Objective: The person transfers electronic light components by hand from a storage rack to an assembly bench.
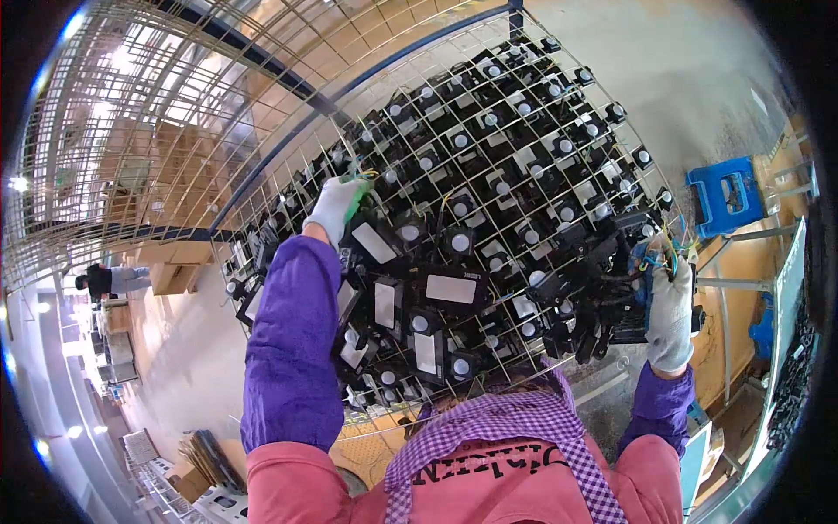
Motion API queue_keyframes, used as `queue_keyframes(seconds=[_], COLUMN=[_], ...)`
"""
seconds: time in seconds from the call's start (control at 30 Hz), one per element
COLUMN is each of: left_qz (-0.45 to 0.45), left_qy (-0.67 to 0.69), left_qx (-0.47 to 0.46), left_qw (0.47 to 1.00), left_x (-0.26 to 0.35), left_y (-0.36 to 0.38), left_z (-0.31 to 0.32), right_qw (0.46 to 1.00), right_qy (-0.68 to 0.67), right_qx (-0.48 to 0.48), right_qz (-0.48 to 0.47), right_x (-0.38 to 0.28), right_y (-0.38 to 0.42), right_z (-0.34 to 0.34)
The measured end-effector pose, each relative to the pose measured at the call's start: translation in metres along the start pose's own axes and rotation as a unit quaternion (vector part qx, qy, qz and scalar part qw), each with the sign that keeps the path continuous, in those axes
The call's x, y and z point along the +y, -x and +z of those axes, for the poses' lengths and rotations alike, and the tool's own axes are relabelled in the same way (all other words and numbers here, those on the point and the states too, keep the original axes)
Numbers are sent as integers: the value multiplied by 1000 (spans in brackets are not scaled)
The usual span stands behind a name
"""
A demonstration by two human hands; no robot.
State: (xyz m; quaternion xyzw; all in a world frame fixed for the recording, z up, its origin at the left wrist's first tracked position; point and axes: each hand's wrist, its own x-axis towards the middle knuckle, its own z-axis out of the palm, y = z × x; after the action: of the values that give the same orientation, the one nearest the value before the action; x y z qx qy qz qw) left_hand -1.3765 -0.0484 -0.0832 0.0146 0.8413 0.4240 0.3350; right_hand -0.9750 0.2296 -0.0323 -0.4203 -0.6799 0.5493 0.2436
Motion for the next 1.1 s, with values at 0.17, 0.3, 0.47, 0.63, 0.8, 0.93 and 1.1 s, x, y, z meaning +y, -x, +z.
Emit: queue_keyframes(seconds=[0.17, 0.3, 0.47, 0.63, 0.8, 0.93, 1.1], left_qz=[61, 269, 163, 128, 130, 33, 40], left_qy=[85, 137, 208, -209, -564, -554, -593], left_qx=[-53, -157, -88, -149, -216, -176, -198], left_qw=[993, 940, 960, 958, 786, 813, 779], left_x=[-18, -14, -23, 34, 35, 47, 45], left_y=[24, 70, 93, 102, 73, 74, 62], left_z=[-3, -7, -30, -29, 44, 81, 108], right_qw=[999, 998, 998, 999, 997, 997, 998], right_qy=[-19, -30, -47, -18, 55, -71, 16], right_qx=[-39, -41, -42, -29, -29, -30, -39], right_qz=[17, -21, 9, 36, 47, 25, 37], right_x=[-11, 13, 1, -4, -10, 1, -19], right_y=[0, -5, 2, 6, 8, 9, 13], right_z=[-3, -7, -3, 5, 8, 5, 10])
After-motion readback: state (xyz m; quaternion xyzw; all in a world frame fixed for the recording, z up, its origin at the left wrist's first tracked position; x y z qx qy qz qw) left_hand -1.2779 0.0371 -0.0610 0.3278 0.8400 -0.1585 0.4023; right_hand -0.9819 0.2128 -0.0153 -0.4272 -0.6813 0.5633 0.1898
